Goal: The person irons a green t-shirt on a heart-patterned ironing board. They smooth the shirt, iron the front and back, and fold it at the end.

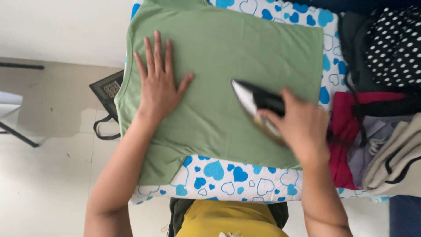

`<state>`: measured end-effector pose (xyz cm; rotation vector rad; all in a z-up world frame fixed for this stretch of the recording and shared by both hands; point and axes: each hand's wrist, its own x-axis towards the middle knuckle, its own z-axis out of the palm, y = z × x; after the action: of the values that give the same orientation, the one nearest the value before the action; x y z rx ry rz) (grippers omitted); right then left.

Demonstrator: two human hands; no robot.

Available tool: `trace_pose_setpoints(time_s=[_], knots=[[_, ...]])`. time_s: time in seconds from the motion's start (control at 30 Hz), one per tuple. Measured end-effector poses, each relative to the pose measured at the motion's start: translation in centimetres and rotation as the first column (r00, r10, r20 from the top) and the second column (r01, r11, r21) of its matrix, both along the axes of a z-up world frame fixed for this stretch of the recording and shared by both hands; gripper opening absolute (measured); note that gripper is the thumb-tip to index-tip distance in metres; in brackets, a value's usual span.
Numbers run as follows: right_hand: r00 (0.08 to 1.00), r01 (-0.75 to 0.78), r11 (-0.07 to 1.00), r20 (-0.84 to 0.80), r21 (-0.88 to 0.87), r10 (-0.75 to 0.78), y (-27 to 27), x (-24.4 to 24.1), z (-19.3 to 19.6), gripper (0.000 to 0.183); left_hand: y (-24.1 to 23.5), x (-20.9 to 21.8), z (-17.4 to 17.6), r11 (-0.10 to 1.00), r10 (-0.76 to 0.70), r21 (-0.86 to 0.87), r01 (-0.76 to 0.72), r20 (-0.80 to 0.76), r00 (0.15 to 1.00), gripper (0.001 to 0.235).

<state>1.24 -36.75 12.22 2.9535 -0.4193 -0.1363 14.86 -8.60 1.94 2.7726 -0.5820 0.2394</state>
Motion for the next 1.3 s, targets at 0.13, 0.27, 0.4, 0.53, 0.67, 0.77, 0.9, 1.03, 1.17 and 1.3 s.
trace_pose_setpoints(time_s=[0.13, 0.27, 0.4, 0.53, 0.67, 0.77, 0.9, 1.03, 1.17, 1.3], knots=[[0.958, -0.195, 0.965, 0.178, -0.178, 0.227, 1.6, -4.6, -0.9, 0.055, -2.1, -1.7, 0.4, 0.964, -0.258, 0.080, 0.254, 0.050, 0.965, 0.093], [0.968, -0.014, 0.914, 0.225, -0.405, 0.114, -0.1, -3.1, -3.6, 0.059, -3.4, -2.2, -0.7, 0.945, -0.322, 0.036, 0.324, -0.051, 0.945, 0.096], [0.919, 0.105, 0.888, 0.386, -0.447, 0.085, -6.1, 4.9, -5.6, 0.064, -3.2, -2.2, -0.7, 0.944, -0.326, 0.034, 0.328, -0.050, 0.944, 0.096], [0.895, 0.215, 0.927, 0.441, -0.307, -0.061, -13.2, 11.5, -7.9, 0.066, -2.9, -2.3, -1.2, 0.944, -0.329, 0.017, 0.330, -0.038, 0.943, 0.095], [0.902, 0.249, 0.937, 0.410, -0.246, -0.133, -12.3, 10.0, -7.4, 0.072, -3.1, -2.5, -1.0, 0.948, -0.315, 0.051, 0.315, -0.006, 0.949, 0.093], [0.930, 0.260, 0.928, 0.327, -0.267, -0.167, -5.5, 2.2, -4.1, 0.065, -3.3, -2.9, -1.1, 0.943, -0.321, 0.094, 0.319, 0.009, 0.947, 0.092], [0.949, 0.222, 0.940, 0.278, -0.258, -0.148, -3.0, -1.6, -2.0, 0.062, -4.1, -3.7, -0.9, 0.922, -0.366, 0.132, 0.365, -0.017, 0.930, 0.095], [0.922, 0.330, 0.908, 0.295, -0.257, -0.252, -7.5, 2.9, -4.0, 0.068, -4.3, -3.8, -1.1, 0.907, -0.403, 0.132, 0.401, -0.011, 0.915, 0.100], [0.876, 0.453, 0.865, 0.290, -0.215, -0.386, -11.7, 11.0, -4.5, 0.062, -4.1, -4.1, -0.8, 0.885, -0.462, 0.144, 0.442, 0.153, 0.874, 0.097], [0.898, 0.373, 0.855, 0.371, -0.360, -0.235, -13.2, 13.7, -6.0, 0.082, -6.4, -8.0, -1.4, 0.662, -0.696, -0.275, 0.697, 0.118, 0.708, 0.084]])
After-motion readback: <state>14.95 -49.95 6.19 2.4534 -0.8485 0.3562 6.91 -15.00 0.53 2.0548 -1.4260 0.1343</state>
